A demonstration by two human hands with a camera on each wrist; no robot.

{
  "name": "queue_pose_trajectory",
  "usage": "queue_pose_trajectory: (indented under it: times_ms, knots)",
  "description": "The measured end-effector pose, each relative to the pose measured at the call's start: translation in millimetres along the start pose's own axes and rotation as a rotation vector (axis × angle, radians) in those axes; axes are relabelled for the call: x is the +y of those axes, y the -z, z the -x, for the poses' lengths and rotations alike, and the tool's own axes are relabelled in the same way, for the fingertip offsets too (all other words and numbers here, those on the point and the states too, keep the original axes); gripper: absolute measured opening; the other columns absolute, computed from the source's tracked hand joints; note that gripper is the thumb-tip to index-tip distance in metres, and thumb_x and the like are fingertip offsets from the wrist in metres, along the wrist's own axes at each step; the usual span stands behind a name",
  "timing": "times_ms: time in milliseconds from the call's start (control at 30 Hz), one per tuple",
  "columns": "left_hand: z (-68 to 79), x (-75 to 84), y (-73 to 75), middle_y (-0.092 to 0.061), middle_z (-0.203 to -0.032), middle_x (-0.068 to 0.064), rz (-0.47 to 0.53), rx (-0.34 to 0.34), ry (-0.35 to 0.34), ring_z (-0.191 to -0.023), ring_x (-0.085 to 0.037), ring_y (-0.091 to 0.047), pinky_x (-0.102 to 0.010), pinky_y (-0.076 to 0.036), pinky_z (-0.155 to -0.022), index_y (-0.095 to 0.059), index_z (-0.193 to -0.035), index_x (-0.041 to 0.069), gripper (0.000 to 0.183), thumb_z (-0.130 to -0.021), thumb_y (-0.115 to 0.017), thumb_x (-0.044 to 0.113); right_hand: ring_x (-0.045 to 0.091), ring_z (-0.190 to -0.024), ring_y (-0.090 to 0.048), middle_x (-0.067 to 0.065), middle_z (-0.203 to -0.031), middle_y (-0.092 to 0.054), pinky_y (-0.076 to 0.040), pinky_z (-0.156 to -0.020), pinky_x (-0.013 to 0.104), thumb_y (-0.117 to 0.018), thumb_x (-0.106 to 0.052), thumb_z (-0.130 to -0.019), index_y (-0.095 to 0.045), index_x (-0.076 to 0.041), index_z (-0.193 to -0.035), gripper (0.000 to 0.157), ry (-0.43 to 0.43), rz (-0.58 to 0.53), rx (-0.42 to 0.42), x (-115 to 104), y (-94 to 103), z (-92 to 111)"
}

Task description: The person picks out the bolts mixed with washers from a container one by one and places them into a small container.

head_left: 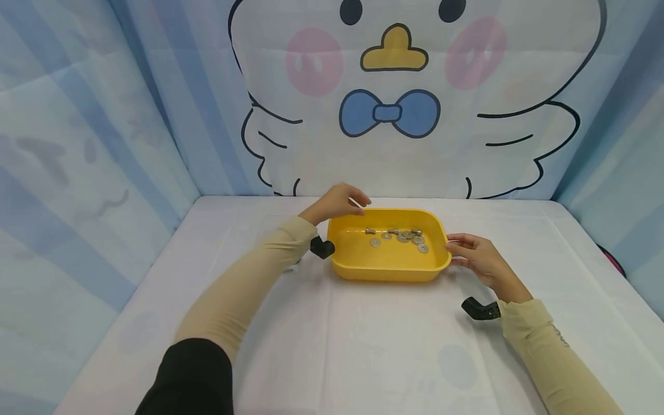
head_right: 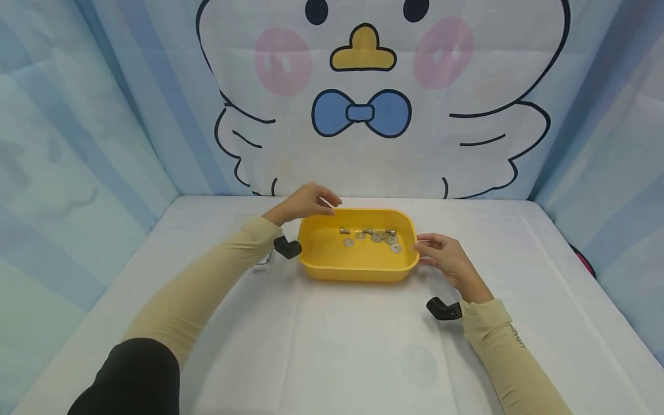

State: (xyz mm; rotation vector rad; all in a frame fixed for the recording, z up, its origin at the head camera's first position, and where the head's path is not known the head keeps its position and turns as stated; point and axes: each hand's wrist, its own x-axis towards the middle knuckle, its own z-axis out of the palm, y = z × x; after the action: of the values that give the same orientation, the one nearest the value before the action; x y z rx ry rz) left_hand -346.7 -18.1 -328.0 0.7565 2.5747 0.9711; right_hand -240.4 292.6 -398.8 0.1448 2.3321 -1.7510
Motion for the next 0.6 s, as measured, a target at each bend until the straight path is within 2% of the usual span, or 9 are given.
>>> queue_pose_trajectory:
  times_ms: [300,600]
  knots:
    - [-16.7,0.2,-15.9,-0.065,-0.118,-0.012,-0.037,-0.011,0.012,-0.107,-0.024,-0.063,-0.029,-0.052,-0.093,-0.064,-0.118,0.003,0.033,-0.087,-0.066,0.011,-0.003,-0.084,-0.058,-0.018,-0.093,-0.056,-0.055,-0.079,0.017,-0.06,-0.028,-0.092,-0.032,0.006,-0.14,0.065,-0.004,-0.009,0.004,-0.2,0.2,-0.2]
    - [-25.0,-6.6,-27.1,-0.066,-0.117,-0.011,-0.073,-0.028,-0.002,-0.107,-0.022,-0.062,-0.027,-0.051,-0.093,-0.065,-0.116,0.003,0.03,-0.087,-0.066,0.011,-0.003,-0.084,-0.058,-0.018,-0.092,-0.057,-0.055,-0.079,0.017,-0.06,-0.028,-0.092,-0.033,0.006,-0.14,0.064,-0.006,-0.015,0.003,-0.3,-0.3,1.0]
